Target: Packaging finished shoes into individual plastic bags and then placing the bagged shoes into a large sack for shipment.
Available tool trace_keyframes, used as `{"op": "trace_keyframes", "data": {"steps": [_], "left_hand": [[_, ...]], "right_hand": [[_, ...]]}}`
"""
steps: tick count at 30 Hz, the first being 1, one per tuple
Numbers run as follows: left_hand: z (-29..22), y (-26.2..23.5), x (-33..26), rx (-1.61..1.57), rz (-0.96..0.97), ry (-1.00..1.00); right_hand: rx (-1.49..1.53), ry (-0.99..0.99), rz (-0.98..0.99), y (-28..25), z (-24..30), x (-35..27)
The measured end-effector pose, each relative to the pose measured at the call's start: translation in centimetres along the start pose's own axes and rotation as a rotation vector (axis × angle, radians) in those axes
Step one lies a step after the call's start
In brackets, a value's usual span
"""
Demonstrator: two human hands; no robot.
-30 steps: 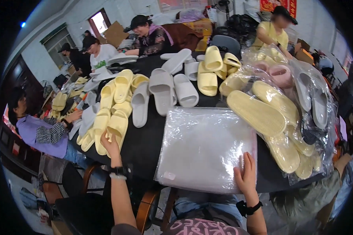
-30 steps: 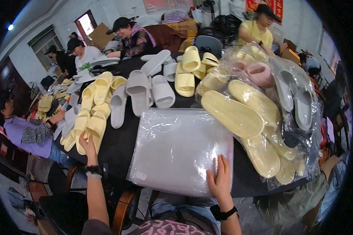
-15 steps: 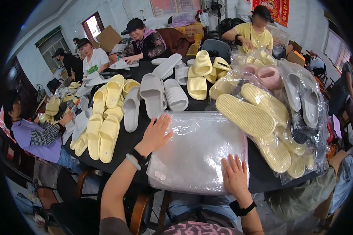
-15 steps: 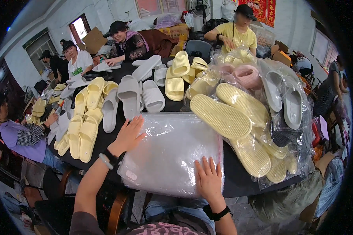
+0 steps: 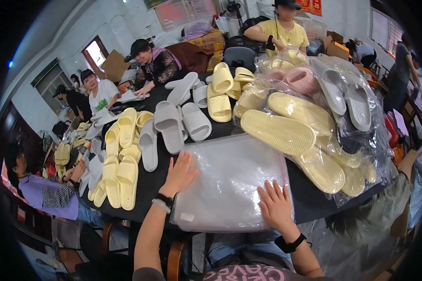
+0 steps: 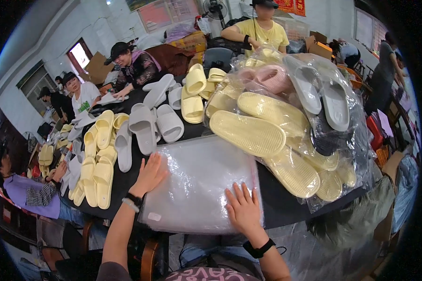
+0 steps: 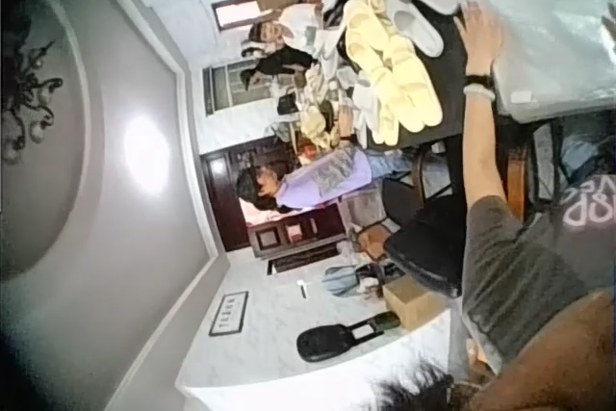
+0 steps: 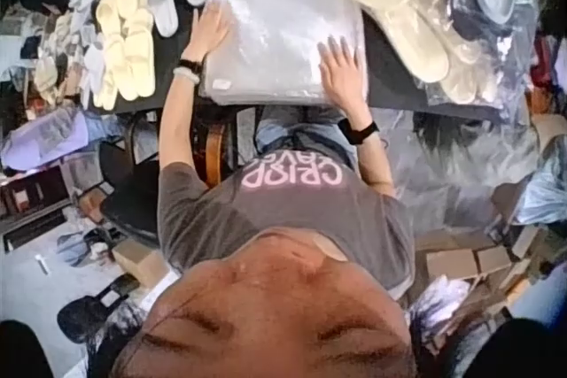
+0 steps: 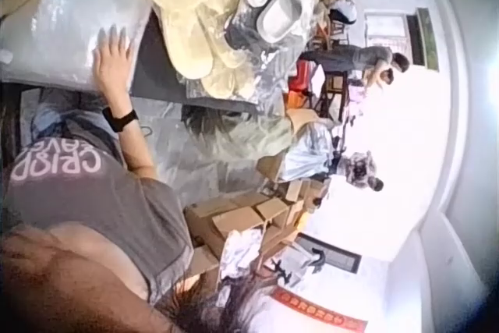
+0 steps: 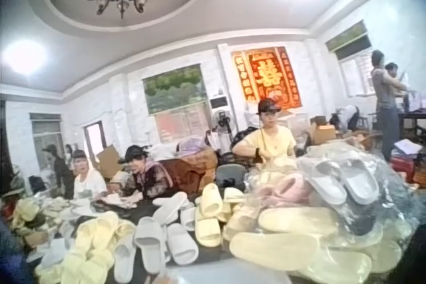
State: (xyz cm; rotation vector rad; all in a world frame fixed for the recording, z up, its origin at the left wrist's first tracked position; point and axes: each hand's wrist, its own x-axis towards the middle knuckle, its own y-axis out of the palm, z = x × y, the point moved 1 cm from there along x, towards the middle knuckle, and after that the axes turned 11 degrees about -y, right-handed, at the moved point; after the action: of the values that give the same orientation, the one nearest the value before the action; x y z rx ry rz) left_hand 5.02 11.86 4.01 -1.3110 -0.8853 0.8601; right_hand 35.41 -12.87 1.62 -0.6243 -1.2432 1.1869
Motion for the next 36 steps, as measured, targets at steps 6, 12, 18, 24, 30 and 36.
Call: {"op": "trace_keyframes", "data": {"steps": [6, 12, 18, 24, 30, 36], "left_hand": [[-1.9, -2.6, -8.7, 0.001, 0.183, 0.162], [-0.6, 1.4, -10.6, -0.259, 0.167, 0.052], [-0.7, 2.3, -10.6, -0.259, 0.121, 0.040], [-1.0, 0.9, -10.6, -0.221, 0.140, 0.029], [-5.2, -3.9, -13.7, -0.059, 0.026, 0.160], [-11.2, -3.0, -14.3, -0.365, 0.017, 0.152]], "right_hand": [[-0.010, 0.013, 0.004, -0.1, -0.3, -0.3], [-0.107, 0.020, 0.076, -1.7, -0.4, -0.1], [-0.162, 0.085, 0.128, -1.5, -3.9, -1.9], [-0.131, 0.082, 0.097, -1.7, -3.6, -1.7], [-0.130, 0.084, 0.083, -1.5, -4.0, -2.3], [-0.100, 0.087, 0.080, -1.8, -4.1, -2.3]]}}
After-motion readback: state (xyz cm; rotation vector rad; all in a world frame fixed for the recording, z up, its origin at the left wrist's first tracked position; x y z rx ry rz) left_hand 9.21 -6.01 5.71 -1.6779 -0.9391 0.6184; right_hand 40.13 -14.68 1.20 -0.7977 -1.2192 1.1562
